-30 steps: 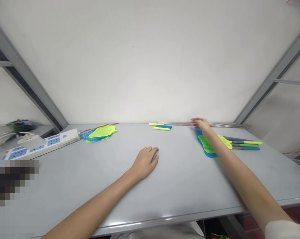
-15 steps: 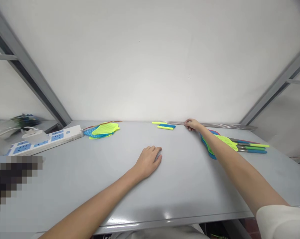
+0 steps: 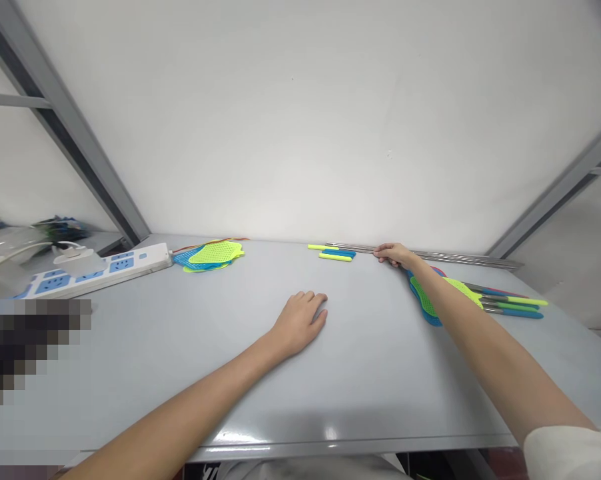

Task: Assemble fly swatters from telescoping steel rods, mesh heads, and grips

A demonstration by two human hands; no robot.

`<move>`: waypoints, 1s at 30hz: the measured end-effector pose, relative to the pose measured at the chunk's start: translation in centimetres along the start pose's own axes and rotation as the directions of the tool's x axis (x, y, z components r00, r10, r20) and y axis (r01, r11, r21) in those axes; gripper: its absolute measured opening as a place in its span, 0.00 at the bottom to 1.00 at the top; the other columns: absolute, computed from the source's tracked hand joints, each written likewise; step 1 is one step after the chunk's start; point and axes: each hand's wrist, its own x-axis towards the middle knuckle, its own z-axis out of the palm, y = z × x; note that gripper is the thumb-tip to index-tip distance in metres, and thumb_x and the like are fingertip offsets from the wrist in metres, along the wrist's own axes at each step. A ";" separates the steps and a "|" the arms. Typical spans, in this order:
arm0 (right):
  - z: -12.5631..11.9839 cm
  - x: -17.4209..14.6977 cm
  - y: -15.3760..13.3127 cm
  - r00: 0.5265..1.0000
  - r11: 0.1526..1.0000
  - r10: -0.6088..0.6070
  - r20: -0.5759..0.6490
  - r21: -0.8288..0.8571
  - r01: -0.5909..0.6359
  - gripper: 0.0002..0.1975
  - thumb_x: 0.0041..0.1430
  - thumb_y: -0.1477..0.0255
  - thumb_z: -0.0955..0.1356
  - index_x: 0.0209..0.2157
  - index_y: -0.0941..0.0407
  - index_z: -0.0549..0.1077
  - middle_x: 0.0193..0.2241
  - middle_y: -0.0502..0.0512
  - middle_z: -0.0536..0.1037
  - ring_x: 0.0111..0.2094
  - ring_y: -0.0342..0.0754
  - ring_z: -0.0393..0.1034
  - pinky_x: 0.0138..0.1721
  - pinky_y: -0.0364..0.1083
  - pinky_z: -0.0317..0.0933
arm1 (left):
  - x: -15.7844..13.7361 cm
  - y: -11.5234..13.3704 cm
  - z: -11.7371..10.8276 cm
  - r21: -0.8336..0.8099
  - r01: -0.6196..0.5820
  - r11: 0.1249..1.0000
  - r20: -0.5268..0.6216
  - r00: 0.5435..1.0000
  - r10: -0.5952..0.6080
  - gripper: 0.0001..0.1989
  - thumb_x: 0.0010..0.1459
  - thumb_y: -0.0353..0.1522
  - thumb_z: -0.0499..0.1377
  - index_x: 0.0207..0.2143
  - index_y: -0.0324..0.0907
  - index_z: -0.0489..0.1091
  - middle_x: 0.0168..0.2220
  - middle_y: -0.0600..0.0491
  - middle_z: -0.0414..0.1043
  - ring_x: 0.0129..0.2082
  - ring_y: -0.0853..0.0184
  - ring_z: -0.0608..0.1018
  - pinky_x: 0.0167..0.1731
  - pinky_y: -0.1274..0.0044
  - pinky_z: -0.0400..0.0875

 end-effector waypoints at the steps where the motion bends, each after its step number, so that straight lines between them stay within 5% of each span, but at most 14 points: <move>1: 0.0 0.0 0.0 1.000 1.000 -0.004 0.003 -0.006 0.004 0.14 0.41 0.68 0.68 0.32 0.60 0.68 0.18 0.50 0.70 0.09 0.32 0.45 0.08 0.36 0.43 | 0.0 0.0 0.0 0.003 -0.002 1.000 -0.001 1.000 0.002 0.16 0.56 0.38 0.41 0.43 0.43 0.60 0.33 0.51 0.63 0.34 0.65 0.65 0.35 0.72 0.59; 18: 0.4 -0.1 0.3 0.999 0.992 -0.022 -0.047 -0.121 0.016 0.14 0.44 0.68 0.67 0.35 0.59 0.68 0.09 0.43 0.59 0.07 0.33 0.46 0.09 0.36 0.43 | 0.1 -0.3 0.2 0.017 -0.020 1.000 -0.003 1.000 0.020 0.16 0.57 0.38 0.40 0.43 0.43 0.60 0.33 0.51 0.64 0.34 0.66 0.65 0.36 0.73 0.59; 30: 1.1 -0.4 0.1 0.992 0.990 -0.071 -0.100 -0.128 0.058 0.08 0.52 0.70 0.61 0.29 0.60 0.64 0.13 0.47 0.67 0.07 0.34 0.52 0.09 0.36 0.46 | 0.0 -0.4 0.2 0.010 -0.032 0.999 -0.011 0.999 0.032 0.16 0.57 0.38 0.41 0.43 0.44 0.59 0.33 0.52 0.63 0.34 0.66 0.65 0.36 0.73 0.59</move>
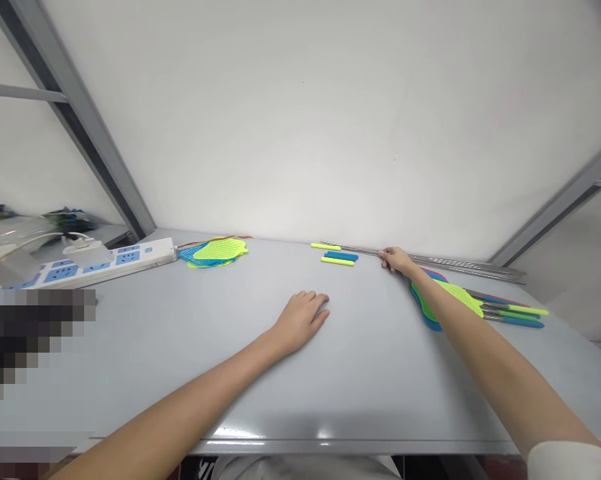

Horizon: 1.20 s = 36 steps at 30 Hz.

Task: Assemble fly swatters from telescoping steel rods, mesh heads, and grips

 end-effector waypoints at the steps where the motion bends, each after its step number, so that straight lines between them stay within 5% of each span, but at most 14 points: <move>1: 0.0 0.0 0.1 1.000 1.000 -0.003 0.002 0.019 0.003 0.08 0.53 0.70 0.61 0.28 0.61 0.64 0.13 0.48 0.67 0.08 0.34 0.53 0.09 0.36 0.47 | 0.0 0.0 0.0 0.000 0.001 1.000 0.001 1.000 -0.001 0.16 0.57 0.38 0.41 0.43 0.44 0.59 0.33 0.51 0.63 0.34 0.66 0.65 0.36 0.73 0.59; 16: 0.2 -0.9 -0.1 0.988 0.973 -0.095 -0.125 0.196 0.118 0.16 0.48 0.59 0.62 0.21 0.60 0.63 0.25 0.62 0.75 0.18 0.40 0.65 0.16 0.38 0.60 | 0.0 0.0 -0.1 0.004 0.005 1.000 0.008 1.000 -0.005 0.16 0.56 0.38 0.41 0.43 0.44 0.60 0.32 0.52 0.64 0.33 0.66 0.65 0.35 0.74 0.59; 22: -0.1 -1.6 -1.0 0.967 0.978 -0.141 -0.214 0.120 0.169 0.18 0.47 0.58 0.62 0.22 0.60 0.65 0.26 0.62 0.75 0.26 0.46 0.69 0.18 0.40 0.60 | -0.1 0.0 0.0 -0.004 0.006 1.000 -0.009 1.000 -0.006 0.15 0.56 0.37 0.42 0.42 0.44 0.60 0.33 0.52 0.64 0.33 0.67 0.65 0.36 0.74 0.60; 28: -0.3 -4.7 -4.1 0.931 0.964 -0.256 -0.261 0.000 0.265 0.19 0.45 0.56 0.62 0.23 0.59 0.68 0.24 0.57 0.75 0.22 0.45 0.66 0.21 0.42 0.59 | -0.2 0.0 -0.1 -0.013 -0.005 1.000 -0.033 0.999 0.005 0.14 0.56 0.36 0.43 0.42 0.44 0.61 0.32 0.53 0.64 0.33 0.67 0.66 0.36 0.74 0.61; 31: 0.2 -7.5 -6.0 0.920 0.948 -0.312 -0.236 -0.011 0.319 0.19 0.46 0.55 0.61 0.24 0.58 0.68 0.25 0.55 0.75 0.23 0.45 0.67 0.22 0.42 0.59 | -0.4 0.8 -0.6 0.000 -0.008 1.000 -0.137 0.991 0.008 0.14 0.56 0.33 0.43 0.43 0.43 0.60 0.36 0.51 0.62 0.37 0.67 0.65 0.39 0.75 0.61; 36: 2.0 -13.0 -8.5 0.880 0.888 -0.460 -0.116 -0.052 0.457 0.17 0.50 0.57 0.59 0.25 0.56 0.69 0.24 0.52 0.75 0.26 0.45 0.68 0.25 0.41 0.59 | -0.6 3.2 -1.7 0.161 -0.038 0.986 -0.392 0.915 0.100 0.19 0.56 0.31 0.43 0.51 0.41 0.52 0.49 0.48 0.55 0.51 0.64 0.56 0.49 0.71 0.51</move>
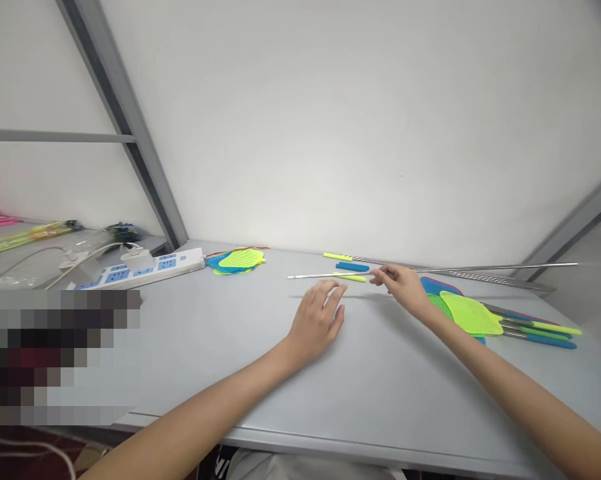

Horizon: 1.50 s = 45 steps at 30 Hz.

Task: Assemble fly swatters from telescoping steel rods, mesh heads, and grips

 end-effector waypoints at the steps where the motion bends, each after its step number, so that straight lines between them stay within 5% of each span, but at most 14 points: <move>1: 0.4 -0.8 -0.7 1.000 1.000 -0.015 0.020 -0.015 0.016 0.16 0.50 0.58 0.59 0.25 0.55 0.69 0.24 0.51 0.75 0.25 0.45 0.69 0.26 0.42 0.59 | 0.1 0.3 -0.2 0.034 -0.006 0.999 -0.017 1.000 0.006 0.20 0.56 0.30 0.43 0.52 0.41 0.50 0.51 0.48 0.53 0.53 0.63 0.53 0.50 0.70 0.48; 5: 2.1 -3.2 -2.4 0.996 0.998 -0.059 0.070 -0.010 0.059 0.14 0.50 0.59 0.60 0.24 0.54 0.68 0.25 0.49 0.75 0.28 0.45 0.70 0.29 0.42 0.59 | 0.2 0.1 -0.1 0.104 0.069 0.992 0.035 0.997 -0.072 0.18 0.58 0.30 0.40 0.51 0.43 0.51 0.49 0.50 0.58 0.51 0.64 0.57 0.50 0.66 0.43; 9: 3.6 -4.6 -2.4 0.999 1.000 -0.016 0.045 0.026 0.015 0.13 0.51 0.60 0.60 0.26 0.54 0.66 0.23 0.50 0.76 0.27 0.47 0.70 0.29 0.44 0.59 | 0.2 -1.7 0.3 0.048 0.039 0.998 0.233 0.971 -0.049 0.15 0.59 0.31 0.38 0.41 0.42 0.61 0.31 0.53 0.69 0.34 0.70 0.69 0.38 0.74 0.57; 19: 4.2 -7.0 -2.8 0.985 0.960 0.091 0.146 0.251 -0.125 0.13 0.51 0.60 0.59 0.30 0.55 0.64 0.21 0.52 0.75 0.24 0.46 0.69 0.26 0.43 0.60 | 0.1 -1.4 -0.2 0.050 0.109 0.993 0.302 0.946 -0.119 0.21 0.57 0.43 0.37 0.24 0.41 0.62 0.22 0.56 0.66 0.23 0.72 0.67 0.22 0.80 0.53; 26: 5.1 -7.5 -2.6 0.980 0.952 0.033 0.197 0.294 -0.091 0.11 0.52 0.62 0.59 0.34 0.54 0.63 0.25 0.53 0.75 0.29 0.48 0.69 0.31 0.46 0.61 | 0.3 -2.0 -0.1 0.037 0.275 0.961 0.421 0.868 -0.264 0.27 0.51 0.51 0.38 0.18 0.41 0.62 0.17 0.57 0.64 0.18 0.73 0.65 0.18 0.80 0.47; 35: 4.8 -7.4 -3.0 0.962 0.872 -0.049 0.270 0.481 -0.091 0.13 0.52 0.66 0.60 0.40 0.52 0.66 0.39 0.55 0.70 0.39 0.48 0.65 0.22 0.40 0.59 | -0.1 -1.7 0.6 0.016 0.300 0.954 0.382 0.880 -0.284 0.27 0.55 0.46 0.36 0.18 0.41 0.63 0.16 0.57 0.64 0.18 0.73 0.64 0.19 0.80 0.47; 45: 4.5 -6.7 -1.9 0.915 0.705 -0.037 0.401 0.660 -0.260 0.14 0.52 0.63 0.60 0.25 0.59 0.68 0.21 0.54 0.68 0.25 0.44 0.63 0.24 0.42 0.58 | 0.1 -1.8 0.7 0.074 0.306 0.949 0.333 0.889 -0.313 0.27 0.55 0.46 0.35 0.19 0.42 0.64 0.18 0.56 0.66 0.20 0.71 0.66 0.19 0.79 0.46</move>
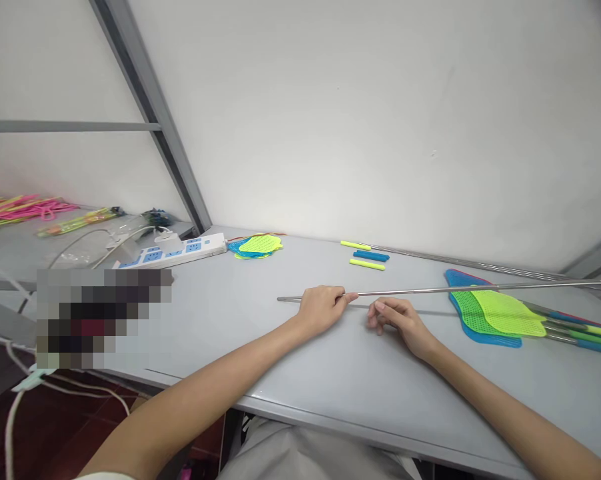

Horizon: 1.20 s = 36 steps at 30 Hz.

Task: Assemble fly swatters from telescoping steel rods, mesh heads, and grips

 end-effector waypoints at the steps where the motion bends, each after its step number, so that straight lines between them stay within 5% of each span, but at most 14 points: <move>1: -0.1 0.1 0.1 0.999 0.999 0.032 -0.010 0.027 -0.032 0.15 0.53 0.62 0.59 0.24 0.59 0.67 0.19 0.53 0.66 0.23 0.43 0.63 0.23 0.42 0.58 | 0.0 0.0 -0.1 0.012 -0.001 1.000 -0.010 1.000 0.001 0.26 0.55 0.46 0.35 0.20 0.42 0.64 0.19 0.55 0.67 0.20 0.71 0.67 0.19 0.79 0.46; 10: -1.4 0.7 0.1 0.979 0.952 0.137 -0.154 0.295 -0.087 0.23 0.51 0.54 0.54 0.14 0.56 0.51 0.10 0.44 0.47 0.13 0.40 0.51 0.17 0.42 0.50 | 0.0 0.0 -0.7 0.101 -0.093 0.991 -0.024 0.995 0.096 0.25 0.56 0.45 0.37 0.22 0.41 0.65 0.21 0.53 0.68 0.22 0.70 0.69 0.19 0.78 0.46; 22: -1.5 0.5 0.5 0.990 0.961 0.139 -0.018 0.245 -0.130 0.22 0.54 0.60 0.55 0.12 0.57 0.53 0.10 0.46 0.51 0.12 0.40 0.52 0.19 0.42 0.48 | -0.3 0.0 -0.7 0.055 -0.119 0.991 0.071 0.991 0.115 0.25 0.56 0.43 0.37 0.21 0.41 0.65 0.20 0.53 0.68 0.22 0.69 0.69 0.19 0.78 0.49; 36: -1.5 0.6 0.8 0.993 0.950 0.120 -0.005 0.292 -0.113 0.21 0.54 0.62 0.56 0.12 0.57 0.56 0.10 0.46 0.53 0.12 0.40 0.53 0.18 0.42 0.49 | -0.4 0.0 -0.4 0.058 -0.164 0.985 0.079 0.984 0.160 0.22 0.57 0.41 0.36 0.27 0.43 0.65 0.22 0.54 0.69 0.22 0.69 0.70 0.20 0.79 0.50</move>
